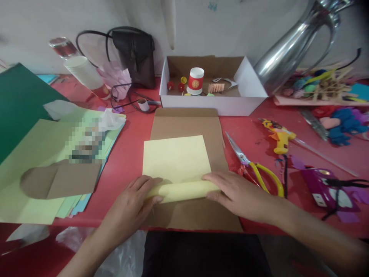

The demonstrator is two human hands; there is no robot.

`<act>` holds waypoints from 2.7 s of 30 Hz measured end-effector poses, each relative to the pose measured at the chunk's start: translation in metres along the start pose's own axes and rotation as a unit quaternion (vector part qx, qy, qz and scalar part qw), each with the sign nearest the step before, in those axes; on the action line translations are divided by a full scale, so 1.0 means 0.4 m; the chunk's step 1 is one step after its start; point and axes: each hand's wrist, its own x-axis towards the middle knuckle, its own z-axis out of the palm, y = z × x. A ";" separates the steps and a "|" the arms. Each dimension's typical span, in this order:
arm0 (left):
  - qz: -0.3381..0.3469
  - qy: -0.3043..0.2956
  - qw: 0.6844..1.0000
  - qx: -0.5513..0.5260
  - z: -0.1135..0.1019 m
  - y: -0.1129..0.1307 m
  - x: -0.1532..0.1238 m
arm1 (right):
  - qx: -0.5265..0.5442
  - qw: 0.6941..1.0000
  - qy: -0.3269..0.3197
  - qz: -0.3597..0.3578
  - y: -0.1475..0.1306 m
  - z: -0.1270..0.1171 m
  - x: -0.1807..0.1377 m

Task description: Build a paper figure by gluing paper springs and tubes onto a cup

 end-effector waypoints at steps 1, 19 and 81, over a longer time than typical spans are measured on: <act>-0.006 0.003 1.000 -0.002 0.000 0.002 0.001 | 0.000 1.000 -0.001 0.012 -0.001 0.000 0.000; 0.022 0.032 0.999 0.028 0.000 -0.025 -0.004 | -0.148 0.985 0.023 0.080 -0.030 0.002 0.025; -0.014 -0.013 0.998 0.067 -0.097 -0.132 0.304 | -0.054 0.993 0.047 0.089 0.067 -0.114 0.247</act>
